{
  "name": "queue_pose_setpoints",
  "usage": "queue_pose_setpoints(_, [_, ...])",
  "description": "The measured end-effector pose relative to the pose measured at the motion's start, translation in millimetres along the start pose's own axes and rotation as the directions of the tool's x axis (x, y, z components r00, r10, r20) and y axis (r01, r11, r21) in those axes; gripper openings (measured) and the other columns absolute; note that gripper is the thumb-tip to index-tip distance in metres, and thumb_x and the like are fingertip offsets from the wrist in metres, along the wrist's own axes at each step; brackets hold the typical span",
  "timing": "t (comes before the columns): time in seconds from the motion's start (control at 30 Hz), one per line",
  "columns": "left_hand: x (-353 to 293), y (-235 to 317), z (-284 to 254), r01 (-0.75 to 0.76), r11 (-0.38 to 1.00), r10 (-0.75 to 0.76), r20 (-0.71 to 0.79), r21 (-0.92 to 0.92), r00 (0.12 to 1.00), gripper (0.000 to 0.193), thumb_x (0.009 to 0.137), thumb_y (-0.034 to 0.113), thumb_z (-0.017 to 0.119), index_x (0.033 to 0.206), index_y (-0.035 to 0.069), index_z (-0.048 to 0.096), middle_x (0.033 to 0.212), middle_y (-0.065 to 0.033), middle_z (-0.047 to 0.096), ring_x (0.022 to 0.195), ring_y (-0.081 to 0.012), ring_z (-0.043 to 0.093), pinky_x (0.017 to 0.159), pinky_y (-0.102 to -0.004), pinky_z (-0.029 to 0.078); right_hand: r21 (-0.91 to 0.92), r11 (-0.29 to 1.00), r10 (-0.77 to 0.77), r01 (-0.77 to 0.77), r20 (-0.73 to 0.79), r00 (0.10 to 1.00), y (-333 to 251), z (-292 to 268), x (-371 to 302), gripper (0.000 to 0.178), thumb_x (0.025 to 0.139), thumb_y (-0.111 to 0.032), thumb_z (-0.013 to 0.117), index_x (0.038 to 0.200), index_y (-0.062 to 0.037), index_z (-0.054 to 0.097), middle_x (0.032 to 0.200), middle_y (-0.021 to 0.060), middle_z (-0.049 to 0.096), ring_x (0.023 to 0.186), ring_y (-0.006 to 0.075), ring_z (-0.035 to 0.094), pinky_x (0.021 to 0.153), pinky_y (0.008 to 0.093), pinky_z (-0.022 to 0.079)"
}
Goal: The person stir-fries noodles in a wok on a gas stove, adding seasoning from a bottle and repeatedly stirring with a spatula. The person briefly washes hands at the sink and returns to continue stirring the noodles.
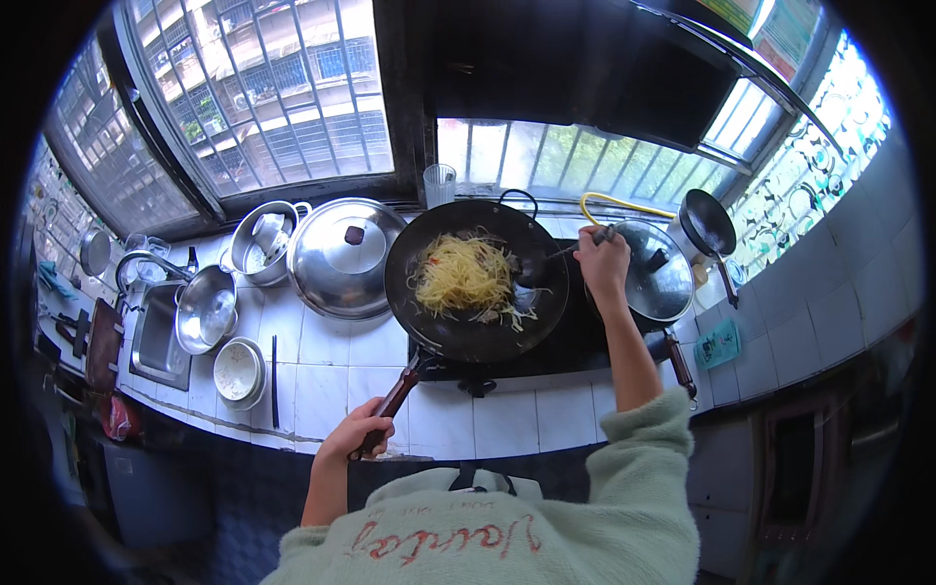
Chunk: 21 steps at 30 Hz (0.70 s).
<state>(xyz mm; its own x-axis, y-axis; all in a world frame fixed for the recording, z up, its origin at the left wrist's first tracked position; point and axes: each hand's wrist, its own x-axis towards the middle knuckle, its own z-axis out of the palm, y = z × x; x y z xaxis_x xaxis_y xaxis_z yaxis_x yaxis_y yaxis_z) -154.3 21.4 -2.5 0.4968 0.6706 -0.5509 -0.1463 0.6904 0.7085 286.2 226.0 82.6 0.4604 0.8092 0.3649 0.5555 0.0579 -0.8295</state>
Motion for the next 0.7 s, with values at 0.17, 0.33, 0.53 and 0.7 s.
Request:
queue_pose_setpoints(0.17, [-2.7,1.5,0.7,-0.005,1.0,0.005,-0.002,-0.028,1.0,0.044,0.091,0.014,0.063,0.128,0.005,0.041,0.077,-0.0057,0.055,0.048,-0.0127,0.052,0.037,-0.0245,0.038,0.541,0.68,0.332,-0.495,0.375,0.865,50.5,46.7,10.0,0.018,0.092,-0.001,0.065,0.108,0.0064,0.067,0.099,0.0133,0.071,0.073,0.0209,0.073,0.07,0.0271,0.063])
queue_pose_setpoints(0.33, [-2.7,2.3,-1.5,0.004,1.0,-0.005,-0.008,-0.012,1.0,0.041,0.091,0.014,0.062,0.126,0.005,0.042,0.078,-0.0061,0.055,0.048,-0.013,0.053,0.037,-0.0242,0.039,0.472,0.829,-0.043,-0.299,0.587,0.809,12.3,7.7,1.6,0.015,0.091,0.0,0.067,0.104,0.0064,0.071,0.098,0.0122,0.072,0.084,0.0203,0.073,0.08,0.0274,0.061])
queue_pose_setpoints(0.53, [-1.9,0.1,-1.8,-0.005,1.0,0.005,-0.024,0.026,1.0,0.039,0.091,0.015,0.062,0.125,0.006,0.044,0.076,-0.0045,0.053,0.049,-0.0119,0.053,0.039,-0.0249,0.04,0.374,0.925,-0.267,0.073,0.499,0.825,-17.0,-28.0,16.0,0.013,0.09,0.002,0.068,0.101,0.0038,0.074,0.095,0.0103,0.073,0.087,0.0164,0.071,0.081,0.0272,0.058])
queue_pose_setpoints(0.7, [-2.4,0.7,-3.5,-0.008,1.0,0.009,0.024,-0.007,1.0,0.039,0.091,0.015,0.062,0.125,0.006,0.044,0.077,-0.0051,0.054,0.049,-0.0123,0.053,0.04,-0.025,0.04,0.426,0.904,-0.202,0.024,0.377,0.904,-3.9,41.3,46.8,0.012,0.09,-0.001,0.071,0.101,0.0023,0.075,0.092,0.0089,0.074,0.085,0.0144,0.07,0.078,0.0258,0.057])
